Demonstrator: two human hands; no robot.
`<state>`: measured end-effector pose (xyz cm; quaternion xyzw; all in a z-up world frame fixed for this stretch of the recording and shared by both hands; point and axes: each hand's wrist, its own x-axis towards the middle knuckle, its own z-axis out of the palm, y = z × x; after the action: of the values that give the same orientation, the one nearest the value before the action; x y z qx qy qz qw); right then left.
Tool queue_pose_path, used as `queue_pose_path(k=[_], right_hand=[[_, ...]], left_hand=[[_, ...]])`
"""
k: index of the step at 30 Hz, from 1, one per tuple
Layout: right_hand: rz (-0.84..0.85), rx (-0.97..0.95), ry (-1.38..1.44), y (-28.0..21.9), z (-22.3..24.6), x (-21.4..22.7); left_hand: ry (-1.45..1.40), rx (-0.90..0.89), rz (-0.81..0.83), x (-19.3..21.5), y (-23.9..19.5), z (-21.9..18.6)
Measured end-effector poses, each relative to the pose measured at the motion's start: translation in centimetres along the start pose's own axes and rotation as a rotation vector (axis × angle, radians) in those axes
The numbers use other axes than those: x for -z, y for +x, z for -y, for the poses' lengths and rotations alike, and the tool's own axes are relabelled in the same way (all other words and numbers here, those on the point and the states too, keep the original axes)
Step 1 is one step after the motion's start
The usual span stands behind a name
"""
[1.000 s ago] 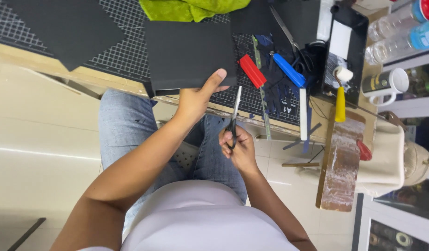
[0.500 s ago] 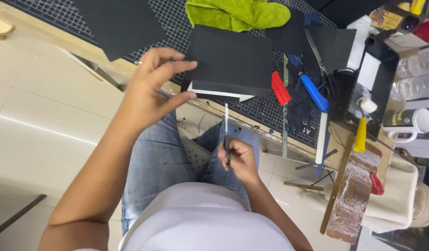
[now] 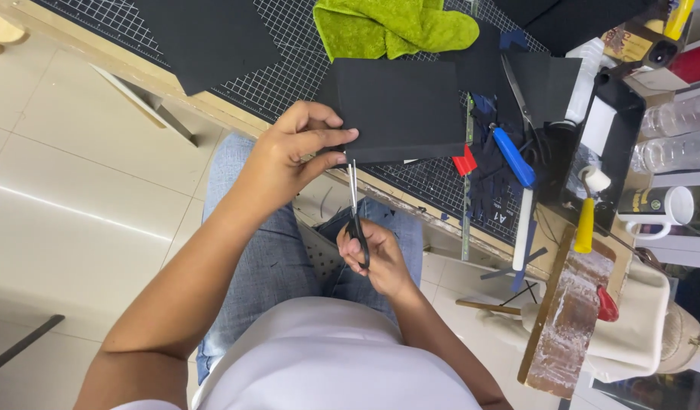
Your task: Assembling and finishing a small box by lining it with black paper using adhesive and hand tools
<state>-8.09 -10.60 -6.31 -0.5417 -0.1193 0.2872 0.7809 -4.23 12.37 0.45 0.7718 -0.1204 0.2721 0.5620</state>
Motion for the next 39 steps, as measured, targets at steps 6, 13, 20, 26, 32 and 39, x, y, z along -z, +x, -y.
queue_pose_path(k=[6, 13, 20, 26, 32, 39], right_hand=[[0.013, -0.018, 0.026, 0.2, 0.0, 0.0], [0.02, -0.029, 0.041, 0.4, 0.4, -0.3], [0.025, -0.04, 0.079, 0.3, 0.4, -0.3], [0.029, -0.036, 0.087, 0.2, 0.6, -0.2], [-0.03, -0.086, 0.05, -0.4, 1.3, 0.3], [-0.113, -0.048, -0.17, -2.1, 2.1, 3.9]], left_hand=[[-0.004, 0.002, 0.031, 0.4, 0.0, -0.2], [0.003, 0.005, 0.042, 0.7, 0.0, -0.8], [-0.002, -0.007, 0.037, 0.6, 0.0, -0.4], [0.002, -0.022, 0.037, 0.5, 0.0, -0.3], [0.041, -0.042, 0.058, 0.8, 0.1, -0.5], [0.069, -0.136, 0.008, 0.5, -0.1, 0.3]])
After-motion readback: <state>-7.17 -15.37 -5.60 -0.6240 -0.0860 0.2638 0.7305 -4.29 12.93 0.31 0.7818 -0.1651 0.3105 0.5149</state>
